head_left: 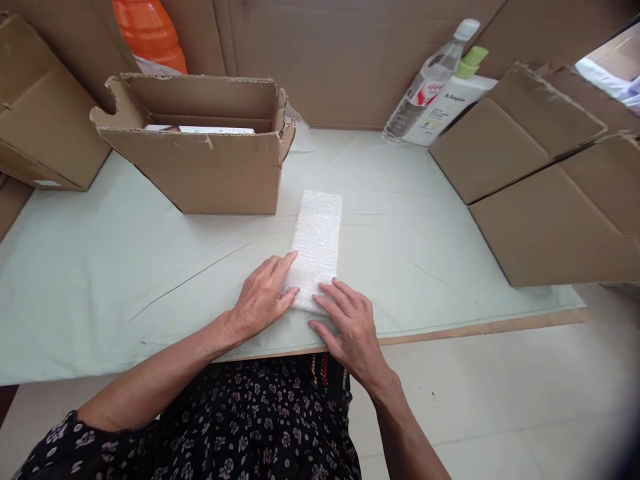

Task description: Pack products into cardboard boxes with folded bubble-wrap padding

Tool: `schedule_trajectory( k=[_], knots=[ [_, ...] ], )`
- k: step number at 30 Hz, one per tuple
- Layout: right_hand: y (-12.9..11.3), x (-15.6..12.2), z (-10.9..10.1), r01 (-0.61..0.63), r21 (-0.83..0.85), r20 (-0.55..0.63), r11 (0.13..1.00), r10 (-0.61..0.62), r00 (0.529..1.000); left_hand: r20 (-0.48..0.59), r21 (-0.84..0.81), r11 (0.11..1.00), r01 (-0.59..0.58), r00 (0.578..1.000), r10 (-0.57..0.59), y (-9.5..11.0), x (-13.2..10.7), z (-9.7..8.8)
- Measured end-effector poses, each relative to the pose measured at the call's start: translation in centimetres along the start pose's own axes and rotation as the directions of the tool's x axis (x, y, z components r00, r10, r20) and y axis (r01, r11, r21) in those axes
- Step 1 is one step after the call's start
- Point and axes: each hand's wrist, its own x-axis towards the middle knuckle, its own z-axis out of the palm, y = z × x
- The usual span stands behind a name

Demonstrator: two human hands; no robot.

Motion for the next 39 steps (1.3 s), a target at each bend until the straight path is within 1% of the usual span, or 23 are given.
schedule_trajectory(
  k=[2, 4, 5, 6, 8, 9, 11, 13, 14, 16, 18, 20, 21, 23, 24, 26, 28, 29, 31, 33, 35, 37, 39],
  knots=[
    [0.0, 0.4, 0.1, 0.009, 0.009, -0.022, 1.0, -0.009, 1.0, -0.047, -0.061, 0.993, -0.098, 0.994, 0.095, 0.3, -0.6, -0.9],
    [-0.1, 0.8, 0.1, -0.014, 0.072, -0.036, 0.997, 0.017, 0.999, -0.009, -0.092, 0.98, -0.177, 0.984, 0.177, 0.7, -1.4, -1.9],
    [-0.3, 1.0, -0.1, -0.033, 0.12, -0.015, 0.992, 0.035, 0.999, 0.029, -0.097, 0.976, -0.193, 0.98, 0.197, 0.9, -1.9, -2.3],
    [-0.5, 1.1, -0.3, -0.059, 0.172, 0.02, 0.983, 0.056, 0.998, 0.066, -0.1, 0.977, -0.189, 0.978, 0.196, 1.1, -2.3, -2.6],
    [-1.0, 1.2, -0.8, -0.132, 0.244, 0.066, 0.961, 0.12, 0.991, 0.11, -0.105, 0.987, -0.119, 0.985, 0.131, 1.1, -2.9, -2.9],
    [-1.2, 1.1, -1.0, -0.163, 0.25, 0.05, 0.954, 0.155, 0.987, 0.116, -0.101, 0.992, -0.07, 0.99, 0.082, 1.1, -3.0, -2.8],
    [-1.7, 0.9, -1.3, -0.166, 0.207, -0.049, 0.964, 0.18, 0.982, 0.11, -0.069, 0.998, 0.013, 0.994, -0.005, 0.7, -2.7, -2.3],
    [-1.8, 0.8, -1.3, -0.095, 0.123, -0.117, 0.988, 0.11, 0.987, 0.089, 0.005, 0.999, 0.038, 0.995, -0.038, 0.2, -2.2, -1.8],
    [-1.8, 0.7, -1.1, -0.051, 0.08, -0.106, 0.996, 0.06, 0.993, 0.07, 0.041, 0.999, 0.031, 0.997, -0.034, 0.0, -2.0, -1.6],
    [-1.6, 0.8, -0.5, 0.009, 0.01, -0.041, 1.0, -0.009, 0.999, 0.02, 0.079, 0.997, -0.016, 1.0, 0.014, -0.1, -1.8, -1.4],
    [-1.3, 0.9, 0.0, 0.013, -0.013, -0.005, 1.0, -0.013, 1.0, -0.012, 0.061, 0.994, -0.09, 0.996, 0.09, 0.2, -2.2, -1.7],
    [-1.2, 1.0, 0.1, -0.019, 0.054, 0.008, 0.998, 0.019, 1.0, 0.019, -0.002, 0.988, -0.154, 0.988, 0.154, 0.5, -3.0, -2.3],
    [-1.3, 1.0, 0.0, -0.038, 0.11, 0.029, 0.993, 0.035, 0.999, 0.052, -0.038, 0.986, -0.162, 0.985, 0.164, 0.6, -3.3, -2.6],
    [-1.6, 0.8, -0.4, -0.07, 0.193, 0.062, 0.979, 0.059, 0.996, 0.116, -0.088, 0.989, -0.121, 0.985, 0.131, 0.6, -3.8, -3.0],
    [-1.7, 0.7, -0.6, -0.078, 0.199, 0.052, 0.977, 0.069, 0.996, 0.137, -0.092, 0.992, -0.084, 0.986, 0.096, 0.6, -3.8, -3.1],
    [-2.0, 0.5, -0.8, -0.079, 0.14, -0.012, 0.987, 0.082, 0.997, 0.144, -0.058, 0.998, -0.012, 0.989, 0.02, 0.2, -3.4, -2.9],
    [-2.2, 0.6, -0.6, -0.06, 0.053, -0.04, 0.997, 0.062, 0.997, 0.099, 0.005, 1.0, 0.016, 0.995, -0.016, -0.1, -2.8, -2.6],
    [-2.2, 0.7, -0.3, -0.036, 0.026, -0.018, 0.999, 0.036, 0.999, 0.062, 0.032, 0.999, 0.009, 0.998, -0.011, -0.2, -2.6, -2.5],
    [-2.1, 1.1, 0.2, 0.008, 0.019, 0.037, 1.0, -0.009, 0.999, 0.002, 0.055, 0.997, -0.052, 0.999, 0.052, -0.1, -2.5, -2.5],
    [-2.0, 1.4, 0.5, 0.001, 0.069, 0.037, 0.998, -0.003, 0.999, 0.011, 0.023, 0.99, -0.14, 0.99, 0.139, 0.3, -2.9, -2.9],
    [-2.1, 1.5, 0.3, -0.044, 0.166, 0.046, 0.985, 0.037, 0.998, 0.066, -0.04, 0.982, -0.182, 0.981, 0.185, 0.6, -3.6, -3.4],
    [-2.3, 1.3, -0.2, -0.084, 0.228, 0.076, 0.97, 0.068, 0.995, 0.119, -0.088, 0.985, -0.146, 0.981, 0.156, 0.6, -4.0, -3.8],
    [-2.5, 0.9, -0.5, -0.093, 0.197, 0.054, 0.976, 0.084, 0.995, 0.14, -0.077, 0.994, -0.073, 0.987, 0.083, 0.4, -3.8, -3.8]
  ],
)
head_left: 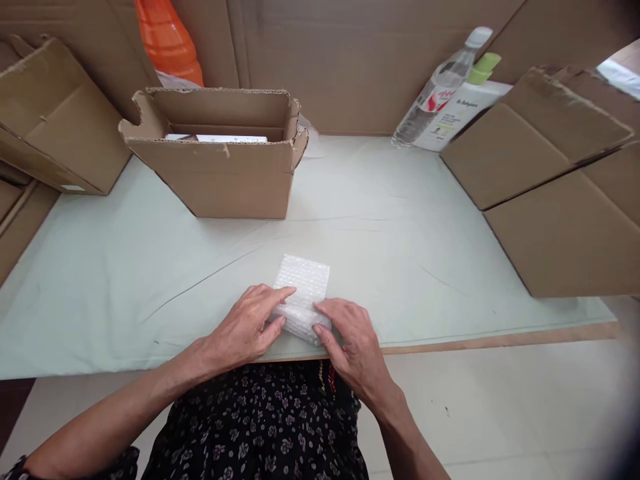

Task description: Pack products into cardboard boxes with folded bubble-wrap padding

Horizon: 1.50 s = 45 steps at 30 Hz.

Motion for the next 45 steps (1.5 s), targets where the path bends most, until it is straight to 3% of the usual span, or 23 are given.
schedule_trajectory(
  k=[2, 5, 8, 10, 12, 15, 17, 19, 23, 26, 29, 32, 34, 36, 38, 40, 41, 42, 44, 45],
  knots=[
    [-0.2, -0.2, 0.1, 0.01, -0.09, -0.051, 0.996, -0.015, 0.999, -0.015, 0.053, 0.996, 0.076, 0.997, -0.075, -0.4, 0.8, 0.2],
    [0.1, 0.4, 0.8, 0.059, -0.169, 0.012, 0.984, -0.058, 0.998, -0.092, 0.076, 0.98, 0.184, 0.98, -0.177, -0.9, 1.8, 0.7],
    [0.5, 1.5, 1.6, 0.015, -0.122, -0.02, 0.992, -0.017, 1.0, -0.151, -0.2, 0.923, 0.328, 0.921, -0.36, -0.6, 1.4, 0.7],
    [0.5, 2.0, 1.9, -0.085, -0.015, -0.093, 0.996, 0.084, 0.992, -0.116, -0.49, 0.778, 0.393, 0.855, -0.505, -0.1, 0.5, 0.7],
    [0.2, 2.1, 1.8, -0.164, 0.129, -0.062, 0.978, 0.173, 0.983, -0.012, -0.709, 0.578, 0.404, 0.813, -0.582, 0.6, -0.4, 0.9],
    [-0.2, 1.7, 1.5, -0.198, 0.269, 0.036, 0.943, 0.195, 0.98, 0.134, -0.847, 0.346, 0.404, 0.792, -0.596, 1.5, -0.8, 1.5],
    [-0.1, 1.3, 1.2, -0.212, 0.27, -0.01, 0.939, 0.223, 0.975, 0.162, -0.888, 0.263, 0.378, 0.79, -0.591, 1.9, -0.7, 1.9],
    [0.2, 0.9, 0.9, -0.247, 0.286, -0.033, 0.926, 0.267, 0.963, 0.167, -0.918, 0.214, 0.333, 0.816, -0.553, 2.2, -0.6, 2.2],
    [0.1, 0.4, 1.5, -0.343, 0.456, 0.134, 0.821, 0.318, 0.939, 0.214, -0.941, 0.14, 0.307, 0.865, -0.454, 2.7, -0.6, 2.6],
    [-0.5, 0.2, 3.2, -0.342, 0.563, 0.048, 0.753, 0.383, 0.923, 0.209, -0.953, 0.09, 0.288, 0.846, -0.491, 2.9, -0.3, 2.6],
    [-0.8, 0.3, 4.4, -0.266, 0.672, -0.04, 0.691, 0.392, 0.919, 0.16, -0.967, 0.068, 0.246, 0.79, -0.592, 2.7, 0.1, 2.3],
    [-0.8, 0.6, 4.1, -0.297, 0.749, 0.047, 0.592, 0.399, 0.916, 0.075, -0.979, 0.1, 0.18, 0.765, -0.639, 2.3, 0.2, 2.5],
    [-0.8, 1.0, 3.5, -0.404, 0.731, 0.161, 0.549, 0.437, 0.885, 0.075, -0.97, 0.137, 0.2, 0.785, -0.615, 1.9, 0.1, 2.9],
    [-0.8, 1.5, 2.6, -0.476, 0.693, 0.191, 0.542, 0.499, 0.845, 0.116, -0.937, 0.213, 0.276, 0.823, -0.556, 1.4, 0.0, 2.9],
    [-0.6, 2.2, 1.6, -0.468, 0.677, 0.122, 0.567, 0.541, 0.832, 0.048, -0.856, 0.425, 0.296, 0.862, -0.505, 0.6, 0.1, 1.7],
    [-0.3, 3.3, -0.1, -0.412, 0.658, 0.021, 0.63, 0.531, 0.847, -0.218, -0.632, 0.75, 0.194, 0.884, -0.413, -0.4, 0.7, -1.1],
    [-0.2, 4.2, -1.1, -0.372, 0.637, -0.038, 0.675, 0.51, 0.859, -0.382, -0.437, 0.889, 0.133, 0.868, -0.318, -0.9, 1.2, -3.1],
    [-0.2, 5.3, -2.2, -0.321, 0.607, -0.105, 0.727, 0.474, 0.874, -0.531, -0.211, 0.974, 0.077, 0.828, -0.18, -1.5, 1.9, -5.2],
    [-0.6, 8.5, -4.4, -0.179, 0.517, -0.277, 0.837, 0.361, 0.891, -0.68, 0.162, 0.985, 0.058, 0.73, 0.069, -2.8, 3.5, -9.5],
    [-0.9, 10.6, -5.4, -0.101, 0.447, -0.37, 0.889, 0.286, 0.884, -0.711, 0.266, 0.961, 0.08, 0.689, 0.139, -3.5, 4.4, -11.3]
  ],
)
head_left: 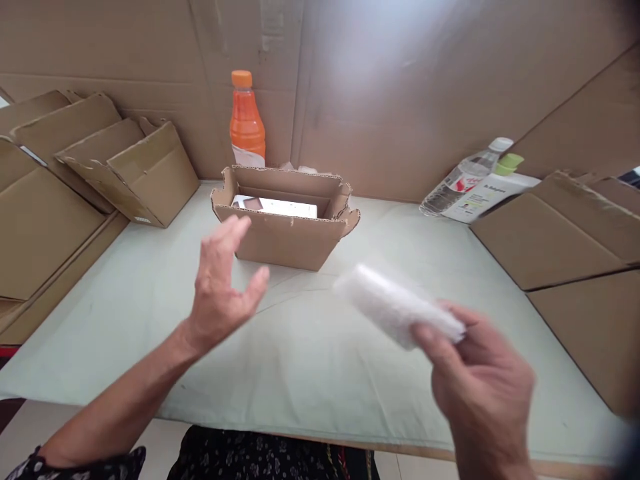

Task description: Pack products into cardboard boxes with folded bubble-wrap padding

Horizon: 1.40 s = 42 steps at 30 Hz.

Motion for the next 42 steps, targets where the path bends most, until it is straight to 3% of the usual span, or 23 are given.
schedule_trajectory(
  k=[3, 6, 7, 9, 11, 13, 15, 17, 19, 20, 21, 23, 25, 27, 28, 30, 33, 36, 39, 42],
  knots=[
    [-2.5, 7.0, 2.4, 0.289, -0.18, -0.047, 0.94, -0.302, 0.952, -0.06, 0.146, 0.989, -0.031, 0.997, 0.04, -2.5, 3.5, 0.2],
    [-4.0, 13.5, 5.9, 0.406, -0.363, 0.127, 0.839, -0.387, 0.913, -0.099, 0.177, 0.983, -0.048, 0.993, 0.066, -3.6, 4.1, 1.6],
    [-4.4, 15.2, 7.0, 0.403, -0.455, 0.216, 0.794, -0.341, 0.915, -0.119, 0.176, 0.982, -0.068, 0.989, 0.089, -3.7, 3.9, 2.0],
    [-5.3, 17.6, 8.9, 0.389, -0.669, 0.398, 0.633, -0.137, 0.907, -0.161, 0.183, 0.976, -0.117, 0.976, 0.147, -3.8, 3.5, 2.7],
    [-6.3, 18.9, 10.8, 0.415, -0.804, 0.508, 0.425, 0.129, 0.852, -0.187, 0.2, 0.968, -0.149, 0.964, 0.187, -3.9, 3.2, 3.0],
    [-7.1, 19.6, 12.7, 0.458, -0.839, 0.538, 0.294, 0.324, 0.778, -0.201, 0.21, 0.965, -0.159, 0.958, 0.202, -4.0, 3.0, 3.1],
    [-7.2, 20.0, 14.5, 0.493, -0.827, 0.562, 0.271, 0.438, 0.702, -0.198, 0.198, 0.968, -0.154, 0.961, 0.193, -4.2, 3.0, 3.2],
    [-7.0, 20.3, 15.5, 0.507, -0.805, 0.589, 0.309, 0.521, 0.618, -0.194, 0.185, 0.972, -0.142, 0.965, 0.178, -4.2, 2.9, 3.2],
    [-7.0, 20.3, 15.2, 0.511, -0.768, 0.635, 0.385, 0.56, 0.532, -0.19, 0.185, 0.974, -0.133, 0.967, 0.168, -4.2, 2.9, 3.1],
    [-7.1, 20.2, 14.4, 0.507, -0.753, 0.656, 0.42, 0.546, 0.521, -0.191, 0.19, 0.973, -0.128, 0.968, 0.164, -4.1, 2.9, 2.9],
    [-7.3, 20.0, 13.3, 0.497, -0.741, 0.672, 0.451, 0.503, 0.544, -0.196, 0.193, 0.974, -0.12, 0.968, 0.158, -4.2, 2.8, 2.5],
    [-7.7, 19.3, 10.2, 0.458, -0.727, 0.658, 0.511, 0.327, 0.678, -0.222, 0.178, 0.981, -0.081, 0.968, 0.12, -4.6, 2.7, 1.5],
    [-7.3, 18.4, 6.8, 0.377, -0.729, 0.536, 0.571, 0.134, 0.833, -0.247, 0.116, 0.993, 0.004, 0.969, 0.025, -5.6, 2.2, 0.4],
    [-5.5, 17.0, 4.5, 0.265, -0.693, 0.42, 0.67, 0.076, 0.904, -0.212, 0.001, 0.99, 0.144, 0.967, -0.141, -7.0, 1.5, -0.4],
    [-4.2, 16.2, 4.1, 0.213, -0.655, 0.403, 0.724, 0.096, 0.91, -0.161, -0.07, 0.971, 0.229, 0.958, -0.237, -7.8, 1.1, -0.6],
    [-1.0, 14.5, 4.9, 0.138, -0.547, 0.462, 0.826, 0.16, 0.873, -0.01, -0.224, 0.892, 0.393, 0.914, -0.405, -9.2, 0.5, -0.1],
    [2.8, 12.2, 8.4, 0.081, -0.422, 0.551, 0.903, 0.184, 0.814, 0.148, -0.448, 0.728, 0.519, 0.846, -0.512, -10.0, 0.5, 2.1],
    [4.3, 10.8, 10.1, 0.0, -0.479, 0.427, 0.878, 0.233, 0.874, 0.163, -0.582, 0.621, 0.524, 0.824, -0.543, -8.5, 0.9, 4.5],
    [4.6, 9.7, 7.6, -0.059, -0.526, 0.314, 0.848, 0.258, 0.913, 0.249, -0.591, 0.59, 0.55, 0.82, -0.515, -5.2, -0.1, 5.0],
    [4.6, 8.4, 4.3, -0.074, -0.492, 0.314, 0.867, 0.256, 0.914, 0.294, -0.525, 0.628, 0.574, 0.815, -0.499, -1.7, -3.0, 3.3]
  ],
)
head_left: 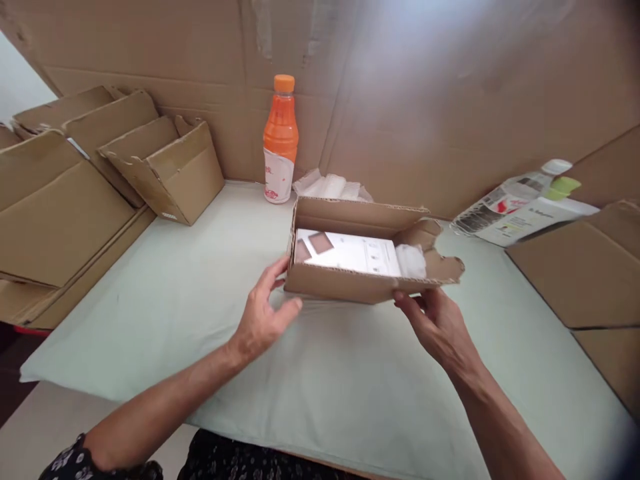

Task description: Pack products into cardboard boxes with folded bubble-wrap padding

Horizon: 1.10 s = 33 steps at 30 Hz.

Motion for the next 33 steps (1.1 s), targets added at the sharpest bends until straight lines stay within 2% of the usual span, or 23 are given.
schedule_trajectory(
  k=[3, 6, 8, 11, 13, 14, 16, 19, 22, 26, 33],
  knots=[
    [0.1, -0.9, 0.4, 0.07, 0.05, 0.076, 0.996, -0.074, 0.994, -0.086, 0.069, 0.997, 0.024, 0.996, -0.018, 0.5, -5.2, -1.5],
    [-2.7, 0.2, 3.8, 0.173, 0.167, 0.203, 0.971, -0.205, 0.958, -0.268, 0.118, 0.991, 0.07, 0.963, -0.036, 0.2, -10.0, -3.8],
    [-6.1, 1.6, 7.2, 0.246, 0.278, 0.284, 0.929, -0.324, 0.902, -0.427, 0.133, 0.986, 0.105, 0.904, -0.038, -0.2, -12.5, -5.3],
    [-12.5, 3.5, 13.4, 0.344, 0.467, 0.359, 0.815, -0.53, 0.768, -0.598, 0.159, 0.984, 0.076, 0.801, 0.035, -0.6, -14.3, -7.5],
    [-16.7, 4.3, 17.8, 0.397, 0.564, 0.349, 0.724, -0.645, 0.68, -0.646, 0.197, 0.98, 0.03, 0.756, 0.107, -0.8, -14.0, -9.1],
    [-18.5, 4.4, 19.9, 0.431, 0.566, 0.342, 0.703, -0.676, 0.653, -0.656, 0.215, 0.976, 0.018, 0.743, 0.13, -1.0, -13.4, -9.9],
    [-21.2, 4.2, 23.7, 0.501, 0.477, 0.373, 0.722, -0.683, 0.628, -0.67, 0.243, 0.97, 0.026, 0.727, 0.148, -1.5, -11.8, -11.4],
    [-22.4, 2.8, 27.5, 0.58, 0.302, 0.477, 0.756, -0.647, 0.595, -0.705, 0.269, 0.959, 0.089, 0.696, 0.133, -2.6, -9.5, -13.2],
    [-21.5, 1.5, 29.0, 0.624, 0.269, 0.53, 0.733, -0.654, 0.54, -0.727, 0.247, 0.96, 0.132, 0.681, 0.093, -4.2, -8.6, -14.1],
    [-21.1, 1.6, 29.8, 0.672, 0.231, 0.521, 0.704, -0.673, 0.525, -0.697, 0.189, 0.97, 0.154, 0.717, 0.022, -5.8, -9.1, -14.2],
    [-22.8, 2.5, 31.6, 0.747, 0.171, 0.512, 0.643, -0.705, 0.49, -0.71, 0.115, 0.971, 0.207, 0.701, -0.065, -6.0, -8.6, -14.5]
  ],
)
